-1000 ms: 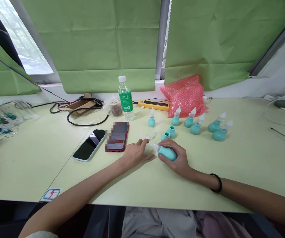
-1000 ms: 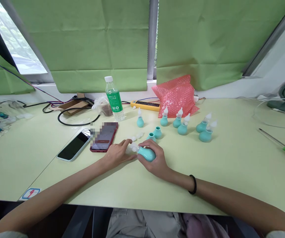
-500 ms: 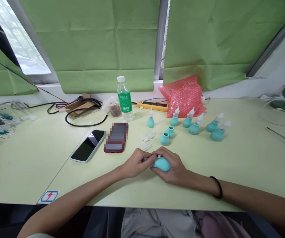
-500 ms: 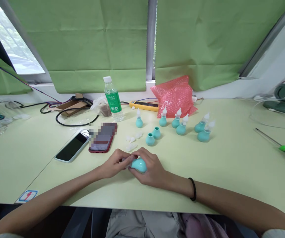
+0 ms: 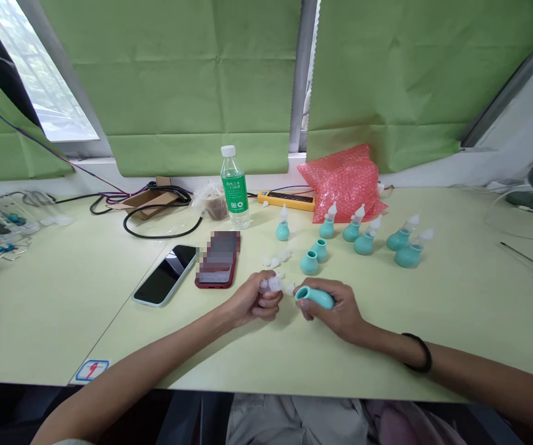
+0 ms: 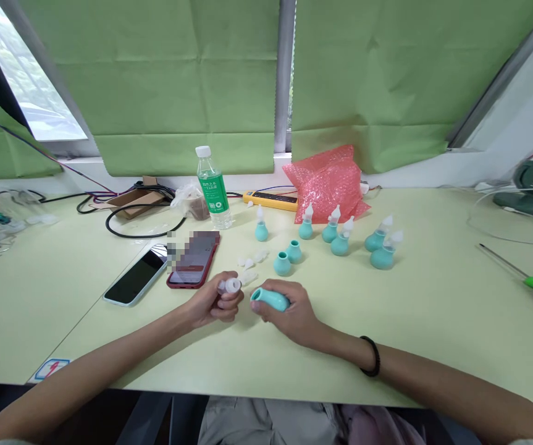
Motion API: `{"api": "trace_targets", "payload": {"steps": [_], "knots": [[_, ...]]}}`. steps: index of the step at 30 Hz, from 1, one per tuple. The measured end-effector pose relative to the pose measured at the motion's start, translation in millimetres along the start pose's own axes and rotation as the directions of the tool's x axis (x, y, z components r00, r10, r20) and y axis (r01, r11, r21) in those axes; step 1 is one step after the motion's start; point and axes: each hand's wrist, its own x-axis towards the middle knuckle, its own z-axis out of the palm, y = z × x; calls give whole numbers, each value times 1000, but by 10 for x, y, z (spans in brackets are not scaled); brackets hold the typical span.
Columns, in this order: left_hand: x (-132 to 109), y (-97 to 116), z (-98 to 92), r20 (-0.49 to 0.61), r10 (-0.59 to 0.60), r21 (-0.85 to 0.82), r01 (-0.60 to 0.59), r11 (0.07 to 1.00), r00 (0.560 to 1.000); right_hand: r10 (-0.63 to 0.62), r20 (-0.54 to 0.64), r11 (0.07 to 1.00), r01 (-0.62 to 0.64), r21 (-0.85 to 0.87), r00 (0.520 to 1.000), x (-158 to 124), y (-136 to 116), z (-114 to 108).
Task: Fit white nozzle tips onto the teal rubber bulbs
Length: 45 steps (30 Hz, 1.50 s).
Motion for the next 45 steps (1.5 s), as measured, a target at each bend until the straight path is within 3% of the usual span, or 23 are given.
{"api": "trace_targets", "payload": {"steps": [2, 4, 6, 9, 12, 17, 21, 26, 29, 31, 33, 35, 37, 41, 43, 45], "knots": [[13, 3, -26, -103, 99, 113, -87, 990, 990, -4, -91, 1000, 1, -25, 996, 48, -36, -133], [24, -28, -23, -183, 237, 355, -161, 921, 954, -56, -177, 993, 37, -110, 983, 99, -44, -289], [36, -88, -2, -189, 348, 650, -149, 746, 918, -111, -228, 973, 59, -225, 967, 131, -2, -437], [63, -186, 17, -150, 439, 936, -15, 351, 886, -124, -247, 925, 23, -378, 961, 132, 141, -605], [96, -237, -9, -165, 477, 986, 134, 98, 864, -91, -236, 890, -28, -455, 968, 115, 305, -704], [127, -234, -97, -156, 466, 968, 229, -104, 871, -14, -213, 853, -99, -512, 977, 133, 505, -762], [125, -250, -124, -135, 486, 964, 228, -136, 864, -22, -271, 852, -124, -508, 962, 142, 595, -755], [83, -250, -98, -15, 495, 974, 125, -190, 869, -111, -227, 822, -39, -569, 967, 138, 601, -771], [61, -230, -75, 28, 458, 954, 113, -277, 889, -305, -298, 714, 10, -700, 904, 163, 553, -871], [60, -222, -65, 36, 441, 940, 120, -321, 897, -423, -346, 595, -32, -803, 838, 194, 530, -976], [68, -224, -61, 42, 442, 932, 124, -340, 896, -458, -352, 472, -112, -874, 816, 225, 548, -1086], [78, -232, -62, 47, 452, 932, 124, -341, 891, -399, -343, 372, -191, -908, 850, 242, 626, -1183], [83, -238, -65, 55, 462, 935, 117, -335, 885, -263, -346, 310, -261, -914, 901, 241, 754, -1257], [78, -245, -72, 71, 489, 943, 100, -316, 869, -26, -340, 291, -319, -902, 940, 231, 1016, -1354], [75, -249, -71, 79, 516, 951, 91, -297, 853, -50, -335, 300, -306, -904, 941, 242, 1061, -1383], [71, -250, -66, 87, 564, 961, 81, -265, 821, -173, -365, 315, -300, -901, 915, 260, 1013, -1393]]}}
